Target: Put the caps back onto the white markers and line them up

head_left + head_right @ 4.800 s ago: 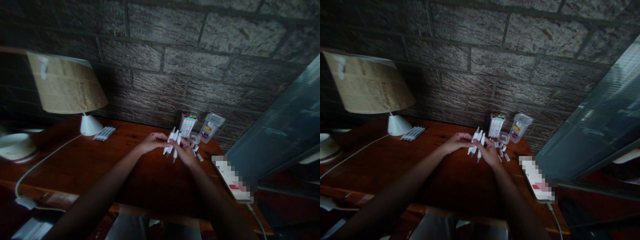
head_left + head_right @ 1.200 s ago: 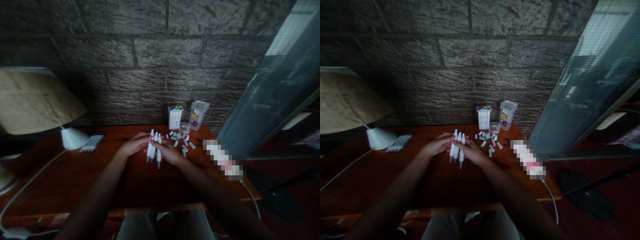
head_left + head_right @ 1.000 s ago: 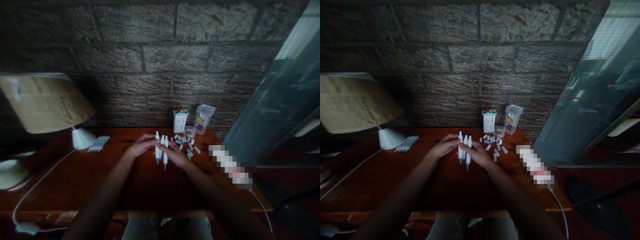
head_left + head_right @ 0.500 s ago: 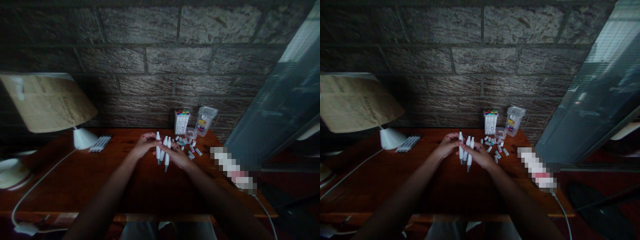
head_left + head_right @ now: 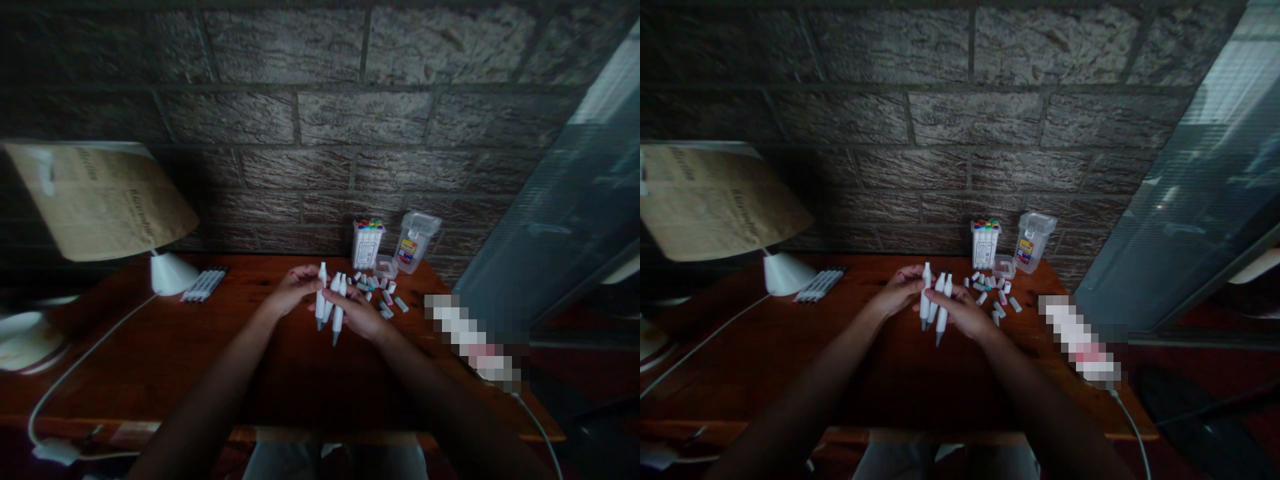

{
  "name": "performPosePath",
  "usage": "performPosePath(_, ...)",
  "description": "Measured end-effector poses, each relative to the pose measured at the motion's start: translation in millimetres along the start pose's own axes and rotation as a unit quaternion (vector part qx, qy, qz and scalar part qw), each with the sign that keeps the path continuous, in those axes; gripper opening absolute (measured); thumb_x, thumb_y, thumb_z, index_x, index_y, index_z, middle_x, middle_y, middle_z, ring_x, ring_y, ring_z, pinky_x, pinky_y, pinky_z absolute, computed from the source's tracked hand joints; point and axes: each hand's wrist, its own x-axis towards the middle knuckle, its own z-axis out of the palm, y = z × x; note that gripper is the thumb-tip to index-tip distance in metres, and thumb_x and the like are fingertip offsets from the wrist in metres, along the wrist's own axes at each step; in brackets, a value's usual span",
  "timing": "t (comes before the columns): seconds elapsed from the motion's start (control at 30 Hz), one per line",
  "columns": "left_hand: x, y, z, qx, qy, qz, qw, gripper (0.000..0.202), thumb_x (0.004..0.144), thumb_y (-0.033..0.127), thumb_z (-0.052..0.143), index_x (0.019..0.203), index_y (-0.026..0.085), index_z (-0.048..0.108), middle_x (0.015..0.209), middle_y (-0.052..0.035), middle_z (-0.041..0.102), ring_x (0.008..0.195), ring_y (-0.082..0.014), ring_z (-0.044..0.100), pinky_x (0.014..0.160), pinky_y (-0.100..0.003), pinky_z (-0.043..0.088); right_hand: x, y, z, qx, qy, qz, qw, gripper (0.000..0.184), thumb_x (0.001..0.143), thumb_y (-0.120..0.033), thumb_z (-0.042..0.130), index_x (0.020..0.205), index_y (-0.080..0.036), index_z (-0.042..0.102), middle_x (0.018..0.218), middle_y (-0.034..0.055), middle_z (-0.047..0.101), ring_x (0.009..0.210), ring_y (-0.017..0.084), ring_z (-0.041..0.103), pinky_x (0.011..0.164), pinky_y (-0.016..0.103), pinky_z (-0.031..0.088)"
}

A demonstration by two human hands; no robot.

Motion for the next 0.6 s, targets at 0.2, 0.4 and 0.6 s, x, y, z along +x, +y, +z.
performPosePath(0.2,2.8,-0.9,1.0,-0.053,-0.017,-0.050,0.997,0.042,0.067,0.042,0.092,0.093,0.013,0.077,0.074,-0.0026,0.070,0.059,-0.0095,0.060,0.056,-0.020,0.047,3.8,-4.6,3.8,0.040,0.059,0.001,0.997,0.051,0.063,-0.060,0.088,0.088,-0.019,0.072,0.061,-0.0025,0.067,0.042,0.007,0.046,0.042,0.020,0.029)
performPosePath(0.4,11.8,-3.9,-3.1,-0.067,0.070,-0.053,0.994,0.038,0.069,0.035,0.092,0.095,0.014,0.075,0.094,-0.0073,0.077,0.087,-0.0169,0.072,0.086,-0.031,0.056,5.2,-13.5,-0.9,0.012,0.167,-0.046,0.985,0.049,0.066,-0.060,0.085,0.090,-0.018,0.076,0.055,-0.0071,0.048,0.045,0.005,0.027,0.044,0.022,0.013)
performPosePath(0.6,13.9,-11.4,-11.7,0.043,0.182,-0.154,0.970,0.019,0.081,0.023,0.083,0.087,0.010,0.069,0.076,-0.0038,0.072,0.063,-0.0103,0.065,0.068,-0.026,0.056,3.7,-17.5,-24.0,-0.267,0.231,-0.029,0.935,0.050,0.076,-0.070,0.069,0.070,-0.020,0.070,0.050,-0.0005,0.051,0.046,0.013,0.044,0.044,0.026,0.031)
